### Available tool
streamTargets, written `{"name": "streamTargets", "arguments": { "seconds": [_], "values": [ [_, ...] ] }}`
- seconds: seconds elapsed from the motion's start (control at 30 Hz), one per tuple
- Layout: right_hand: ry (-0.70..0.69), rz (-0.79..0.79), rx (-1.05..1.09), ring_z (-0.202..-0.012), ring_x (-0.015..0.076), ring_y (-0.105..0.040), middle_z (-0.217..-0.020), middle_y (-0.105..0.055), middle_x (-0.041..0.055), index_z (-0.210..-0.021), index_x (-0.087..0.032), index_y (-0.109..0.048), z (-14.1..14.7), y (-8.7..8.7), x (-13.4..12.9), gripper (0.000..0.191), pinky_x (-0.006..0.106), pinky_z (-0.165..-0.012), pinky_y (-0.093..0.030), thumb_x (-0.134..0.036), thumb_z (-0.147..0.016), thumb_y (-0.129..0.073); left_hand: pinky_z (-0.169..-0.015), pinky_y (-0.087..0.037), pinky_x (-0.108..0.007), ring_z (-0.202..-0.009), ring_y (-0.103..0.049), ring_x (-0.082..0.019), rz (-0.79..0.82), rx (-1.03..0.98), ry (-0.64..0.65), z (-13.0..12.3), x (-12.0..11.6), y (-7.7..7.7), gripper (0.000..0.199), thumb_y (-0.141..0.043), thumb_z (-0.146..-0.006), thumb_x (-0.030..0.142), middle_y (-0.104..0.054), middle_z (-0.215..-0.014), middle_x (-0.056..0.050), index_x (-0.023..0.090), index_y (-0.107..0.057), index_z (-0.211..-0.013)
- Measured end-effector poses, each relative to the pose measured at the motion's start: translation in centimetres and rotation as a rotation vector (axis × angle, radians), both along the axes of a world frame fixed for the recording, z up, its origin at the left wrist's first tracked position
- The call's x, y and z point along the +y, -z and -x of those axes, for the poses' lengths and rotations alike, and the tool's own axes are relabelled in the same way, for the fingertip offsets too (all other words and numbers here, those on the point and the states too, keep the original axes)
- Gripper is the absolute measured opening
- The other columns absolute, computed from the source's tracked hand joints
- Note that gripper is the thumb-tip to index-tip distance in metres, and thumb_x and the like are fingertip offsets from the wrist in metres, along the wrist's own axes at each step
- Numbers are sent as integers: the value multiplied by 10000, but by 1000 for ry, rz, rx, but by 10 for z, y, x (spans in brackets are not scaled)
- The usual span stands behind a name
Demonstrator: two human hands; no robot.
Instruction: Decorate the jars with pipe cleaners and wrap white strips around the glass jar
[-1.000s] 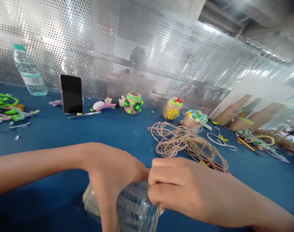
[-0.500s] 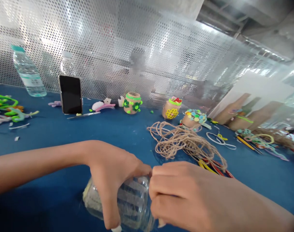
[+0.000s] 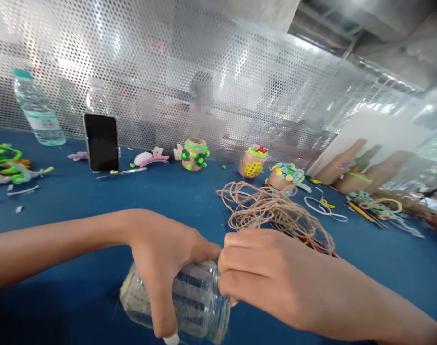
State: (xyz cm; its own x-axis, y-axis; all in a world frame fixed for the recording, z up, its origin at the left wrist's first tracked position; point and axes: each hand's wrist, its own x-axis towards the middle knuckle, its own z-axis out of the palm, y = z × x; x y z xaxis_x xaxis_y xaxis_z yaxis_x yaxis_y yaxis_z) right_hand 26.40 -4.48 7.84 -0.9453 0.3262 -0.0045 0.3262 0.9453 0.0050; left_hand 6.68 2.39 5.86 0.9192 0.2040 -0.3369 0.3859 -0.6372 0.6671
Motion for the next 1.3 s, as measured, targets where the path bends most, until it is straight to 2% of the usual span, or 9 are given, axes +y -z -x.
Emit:
{"name": "streamTargets", "arguments": {
  "seconds": [0.13, 0.33, 0.6, 0.9, 1.07, 1.2, 1.3],
  "values": [
    [8, -4, 28, -691, 128, -381, -796, -556, 22, -737, -122, -579, 2, 0, -4, 229, 279, -638, -298, -85, -937, -473, -764, -557, -275, -868, -660, -222, 12, -2, 37, 0, 0, 0, 645, -853, -446, 205, -694, -1008, 14, 218, -599, -1039],
    [2, 1, 15, -694, 124, -391, -794, -560, 16, -722, -128, -569, 2, 0, -4, 251, 273, -652, -311, -82, -945, -463, -694, -558, -259, -807, -654, -212, -6, 34, 14, -1, 0, -2, 608, -859, -447, 219, -692, -943, 24, 219, -598, -997],
    [-15, -29, 14, -673, 112, -384, -774, -552, -8, -699, -138, -549, 2, 0, -5, 230, 249, -658, -341, -91, -922, -518, -713, -556, -269, -834, -646, -221, -14, 35, 18, -1, -1, -2, 607, -818, -455, 163, -689, -979, 15, 214, -592, -1016],
    [-56, -32, 5, -686, 124, -370, -777, -549, 3, -721, -132, -568, 2, 1, 0, 236, 249, -693, -367, -76, -934, -483, -708, -552, -260, -883, -654, -235, 52, 24, 5, 0, 0, 0, 640, -844, -457, 215, -690, -1003, 28, 241, -584, -1042],
    [-96, 7, -50, -698, 122, -384, -760, -546, 4, -702, -129, -565, -2, -1, 2, 251, 241, -677, -366, -66, -931, -481, -645, -542, -235, -827, -652, -215, 56, 59, 5, -1, 1, -1, 635, -832, -470, 265, -682, -938, 30, 229, -594, -1057],
    [-26, 68, 14, -732, 127, -419, -822, -570, 14, -786, -131, -589, -7, -6, 5, 207, 249, -667, -358, -132, -958, -475, -692, -544, -241, -888, -648, -225, 58, 46, 0, 0, 4, 0, 674, -813, -472, 236, -679, -1009, 15, 236, -585, -1107],
    [-17, 111, 34, -793, 135, -443, -893, -578, 32, -880, -128, -607, -6, -5, 6, 144, 247, -718, -377, -219, -953, -523, -735, -547, -259, -867, -652, -221, 69, 21, 1, 1, 6, 3, 651, -798, -473, 214, -686, -1004, 16, 237, -597, -1092]
  ]
}}
